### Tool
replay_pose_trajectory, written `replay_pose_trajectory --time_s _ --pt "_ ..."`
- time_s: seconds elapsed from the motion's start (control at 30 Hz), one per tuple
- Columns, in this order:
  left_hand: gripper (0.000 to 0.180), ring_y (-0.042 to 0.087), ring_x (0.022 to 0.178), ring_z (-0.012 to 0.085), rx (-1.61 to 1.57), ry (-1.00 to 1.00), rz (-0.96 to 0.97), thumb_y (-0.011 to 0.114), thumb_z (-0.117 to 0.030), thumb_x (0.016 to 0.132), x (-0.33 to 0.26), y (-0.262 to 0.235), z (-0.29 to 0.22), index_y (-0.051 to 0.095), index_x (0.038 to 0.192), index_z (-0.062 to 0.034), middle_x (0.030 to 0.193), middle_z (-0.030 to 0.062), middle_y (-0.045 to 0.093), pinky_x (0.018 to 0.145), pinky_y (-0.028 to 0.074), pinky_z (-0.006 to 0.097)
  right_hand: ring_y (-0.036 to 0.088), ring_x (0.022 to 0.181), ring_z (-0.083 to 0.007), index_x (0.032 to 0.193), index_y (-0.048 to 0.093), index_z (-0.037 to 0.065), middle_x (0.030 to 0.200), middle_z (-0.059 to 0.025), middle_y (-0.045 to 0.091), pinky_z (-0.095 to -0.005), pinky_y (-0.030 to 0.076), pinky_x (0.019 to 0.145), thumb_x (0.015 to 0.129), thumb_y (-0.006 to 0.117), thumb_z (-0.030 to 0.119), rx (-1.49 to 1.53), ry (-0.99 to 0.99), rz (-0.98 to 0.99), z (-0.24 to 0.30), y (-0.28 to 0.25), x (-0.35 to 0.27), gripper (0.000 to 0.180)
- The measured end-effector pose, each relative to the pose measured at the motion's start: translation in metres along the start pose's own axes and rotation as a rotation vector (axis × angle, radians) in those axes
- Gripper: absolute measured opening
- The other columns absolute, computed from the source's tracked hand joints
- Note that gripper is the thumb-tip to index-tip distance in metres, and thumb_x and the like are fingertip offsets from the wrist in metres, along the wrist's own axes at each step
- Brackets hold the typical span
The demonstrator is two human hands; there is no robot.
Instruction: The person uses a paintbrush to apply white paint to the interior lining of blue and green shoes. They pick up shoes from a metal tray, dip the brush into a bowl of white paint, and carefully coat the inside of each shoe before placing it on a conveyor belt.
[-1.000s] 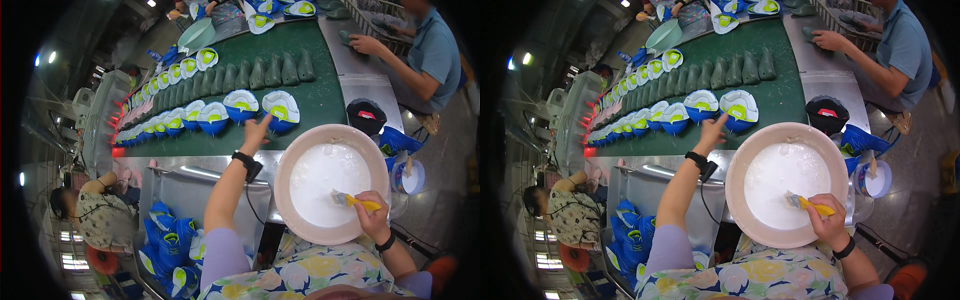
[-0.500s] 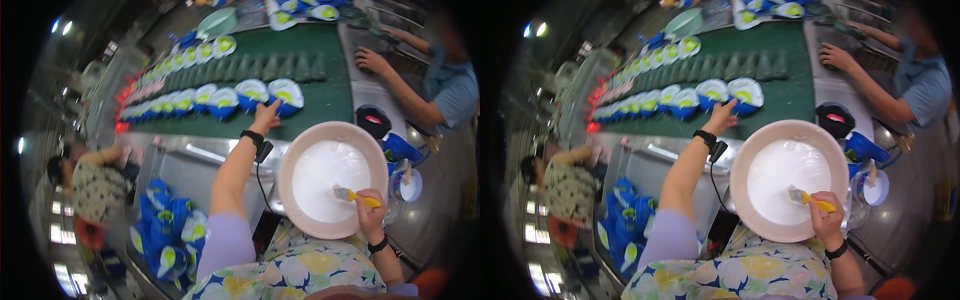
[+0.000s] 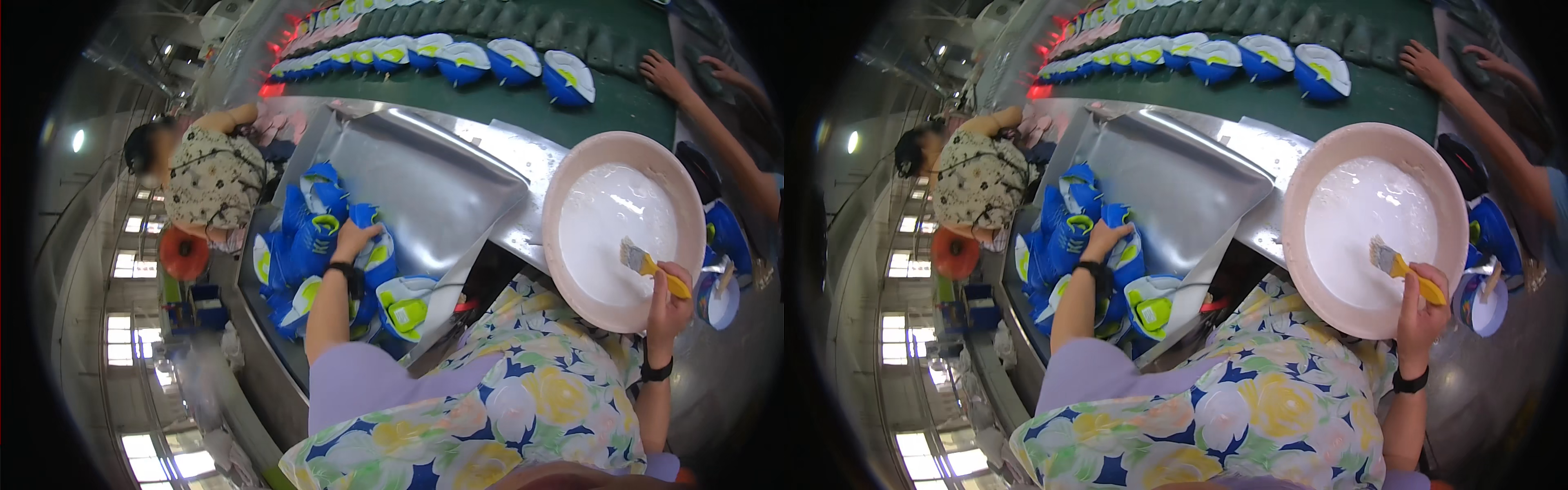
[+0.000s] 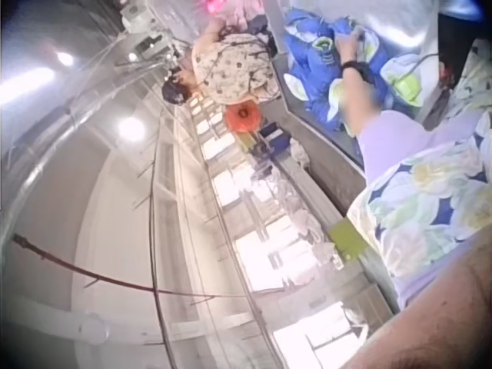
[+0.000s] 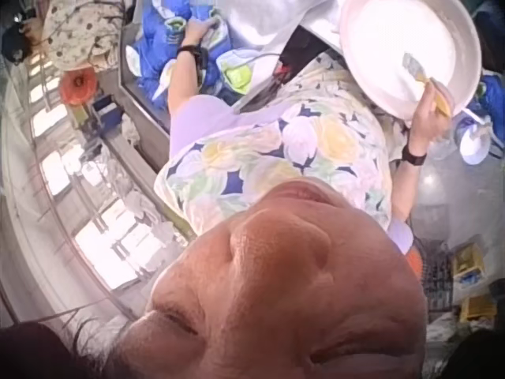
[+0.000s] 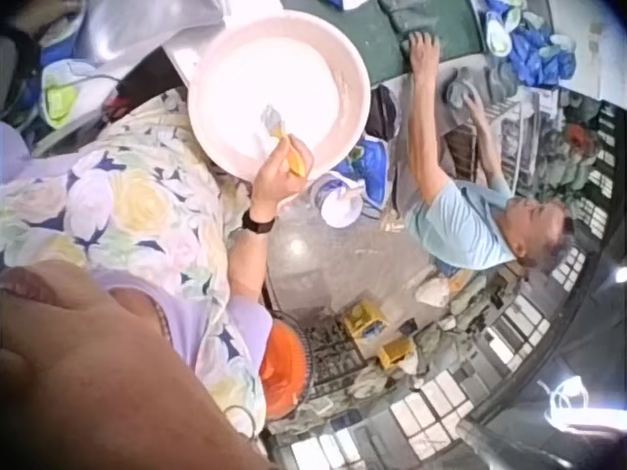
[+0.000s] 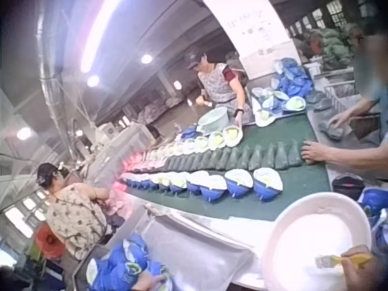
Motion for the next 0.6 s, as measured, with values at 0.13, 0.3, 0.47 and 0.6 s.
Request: replay_pose_trajectory --time_s 0.13,0.3,0.47,0.6 --pt "0.073 0.064 0.098 0.043 0.427 0.125 -0.143 0.072 -0.029 0.069 -0.033 -0.006 -0.075 0.047 0.131 -0.0008 0.104 0.0263 0.067 0.086 0.052 0.047 0.063 0.086 -0.015 0.101 0.061 -0.002 0.098 -0.0069 0.065 -0.0258 0.049 0.078 0.093 0.063 0.004 0.061 0.076 0.041 0.002 0.002 0.008 0.011" --pt "0.066 0.066 0.089 0.0402 0.578 0.773 0.57 0.073 -0.029 0.068 -0.058 0.007 -0.226 0.053 0.125 -0.0046 0.096 0.0208 0.069 0.081 0.052 0.044 0.064 0.08 -0.0119 0.102 0.06 0.0 0.095 -0.007 0.065 -0.0226 0.051 0.07 0.092 0.065 0.01 0.247 0.292 0.129 0.028 -0.012 0.029 0.015" --pt "0.058 0.06 0.109 0.0341 0.862 1.109 0.5 0.075 -0.03 0.069 -0.071 0.044 -0.293 0.06 0.121 -0.0084 0.11 0.0155 0.066 0.083 0.051 0.045 0.065 0.08 -0.0113 0.101 0.06 0.001 0.093 -0.0072 0.065 -0.0226 0.053 0.069 0.091 0.067 0.013 0.208 0.292 0.296 0.071 -0.02 0.048 0.018" --pt "0.045 0.055 0.117 0.0312 0.837 1.15 -0.099 0.072 -0.027 0.079 -0.046 0.046 -0.284 0.061 0.118 -0.0076 0.115 0.0144 0.06 0.085 0.051 0.047 0.064 0.075 -0.0108 0.098 0.062 0.0 0.084 -0.0059 0.067 -0.0246 0.051 0.066 0.089 0.069 0.017 0.049 0.214 0.36 0.065 -0.018 0.055 0.021"
Point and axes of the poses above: each hand's wrist, its own x-axis towards the middle knuckle, its own y-axis out of the palm, z = x × y, the point moved 2 cm from there along x, towards the middle knuckle
